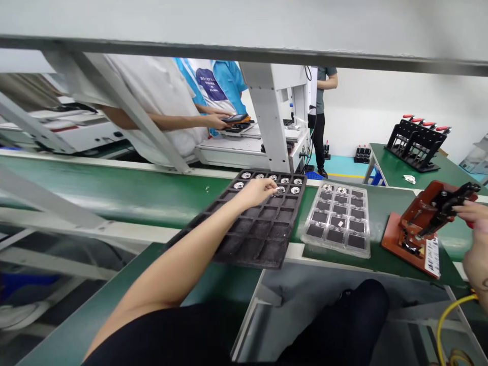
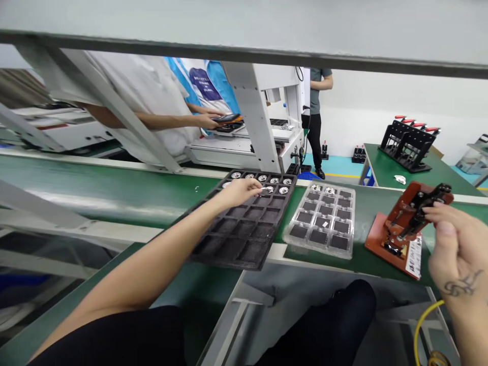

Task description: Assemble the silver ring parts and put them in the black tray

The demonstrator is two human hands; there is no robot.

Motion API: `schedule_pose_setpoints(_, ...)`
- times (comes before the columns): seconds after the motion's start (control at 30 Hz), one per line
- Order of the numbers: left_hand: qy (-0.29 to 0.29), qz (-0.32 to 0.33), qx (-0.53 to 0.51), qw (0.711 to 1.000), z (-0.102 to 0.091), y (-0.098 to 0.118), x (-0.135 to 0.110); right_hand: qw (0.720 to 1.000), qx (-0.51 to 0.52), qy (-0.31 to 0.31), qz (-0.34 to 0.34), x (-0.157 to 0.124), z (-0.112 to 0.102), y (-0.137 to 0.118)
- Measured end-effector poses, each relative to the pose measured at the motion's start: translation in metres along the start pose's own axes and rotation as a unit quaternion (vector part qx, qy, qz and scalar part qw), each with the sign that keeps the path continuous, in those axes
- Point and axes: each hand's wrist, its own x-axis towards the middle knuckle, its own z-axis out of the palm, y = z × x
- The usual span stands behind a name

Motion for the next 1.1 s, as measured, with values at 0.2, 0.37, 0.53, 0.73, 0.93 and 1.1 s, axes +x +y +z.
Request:
schedule_pose_setpoints(0.2,-0.060,0.057,0.051,0.995,0.057,-0.001,0.009,0.998,0.031,-0.045,-0.015,-0.003,0.000,-0.013)
schedule_pose_setpoints(0.37,-0.117,0.095,0.097,0.984,0.070,-0.008,0.011,0.994,0.055,-0.086,0.025,-0.013,-0.010,-0.009)
schedule_pose_setpoints(0.53,-0.121,0.134,0.097,0.979,0.081,0.021,0.047,0.994,0.028,-0.104,0.020,-0.024,-0.028,-0.022)
schedule_pose_setpoints(0.73,-0.140,0.168,0.069,0.973,0.142,0.121,0.118,0.996,0.007,-0.074,0.041,-0.046,-0.042,-0.057)
schedule_pose_setpoints(0.93,-0.176,0.110,0.064,0.976,0.168,0.169,0.138,0.973,-0.033,-0.133,0.187,-0.105,-0.084,-0.052)
schedule_pose_setpoints(1.1,-0.152,0.134,0.027,0.979,0.150,0.195,0.118,0.952,-0.045,-0.130,0.273,-0.137,-0.123,-0.046)
